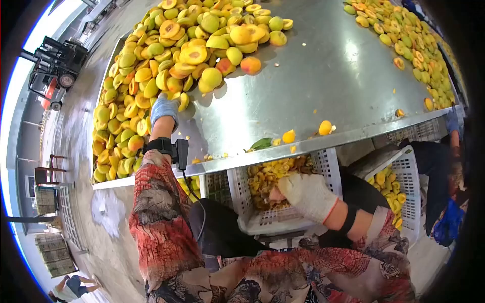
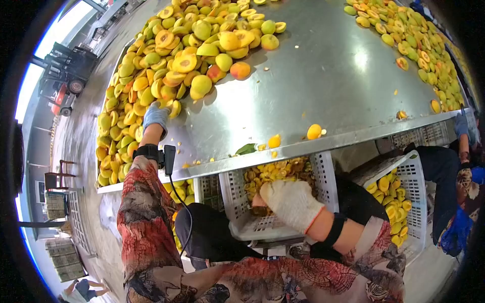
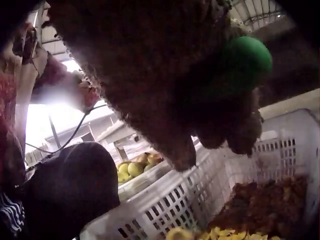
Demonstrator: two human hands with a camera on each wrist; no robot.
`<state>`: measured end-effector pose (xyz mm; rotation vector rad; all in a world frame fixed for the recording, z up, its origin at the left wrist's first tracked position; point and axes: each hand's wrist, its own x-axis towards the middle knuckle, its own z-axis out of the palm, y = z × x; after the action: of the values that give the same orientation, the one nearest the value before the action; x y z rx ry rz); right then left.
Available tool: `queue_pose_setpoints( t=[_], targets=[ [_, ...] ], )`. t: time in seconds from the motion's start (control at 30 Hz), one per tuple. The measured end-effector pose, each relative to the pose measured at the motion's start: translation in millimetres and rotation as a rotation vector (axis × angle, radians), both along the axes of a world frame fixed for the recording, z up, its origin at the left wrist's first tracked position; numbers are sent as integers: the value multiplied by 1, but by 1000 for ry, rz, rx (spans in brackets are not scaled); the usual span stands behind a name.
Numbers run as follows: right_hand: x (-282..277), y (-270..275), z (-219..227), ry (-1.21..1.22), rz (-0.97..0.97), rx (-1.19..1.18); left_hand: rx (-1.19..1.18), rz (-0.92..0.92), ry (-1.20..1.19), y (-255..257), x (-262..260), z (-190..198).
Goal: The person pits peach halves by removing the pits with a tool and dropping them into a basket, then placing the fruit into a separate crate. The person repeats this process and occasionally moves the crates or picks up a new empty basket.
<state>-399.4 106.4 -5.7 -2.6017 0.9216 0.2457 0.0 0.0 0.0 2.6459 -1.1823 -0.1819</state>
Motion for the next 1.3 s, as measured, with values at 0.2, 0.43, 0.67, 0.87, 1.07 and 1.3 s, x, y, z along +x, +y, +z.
queue_pose_setpoints(
  t=[0.2,0.43,0.67,0.87,1.07,1.3],
  targets=[
    [-5,-1,0,-261,3,-57,-65,-22,187,-21,9,-44],
    [-7,-9,27,-781,-196,242,-556,-231,881,12,-77,-9],
    [-12,-6,47,-928,-331,417,-647,-287,1458,101,-212,42],
    [-17,0,36,-982,-329,256,-736,-321,1580,132,-259,42],
    [-15,7,32,-924,-321,258,-879,-255,1448,141,-272,35],
    [-10,17,13,-850,-249,184,-939,-221,1425,145,-279,34]
  ],
)
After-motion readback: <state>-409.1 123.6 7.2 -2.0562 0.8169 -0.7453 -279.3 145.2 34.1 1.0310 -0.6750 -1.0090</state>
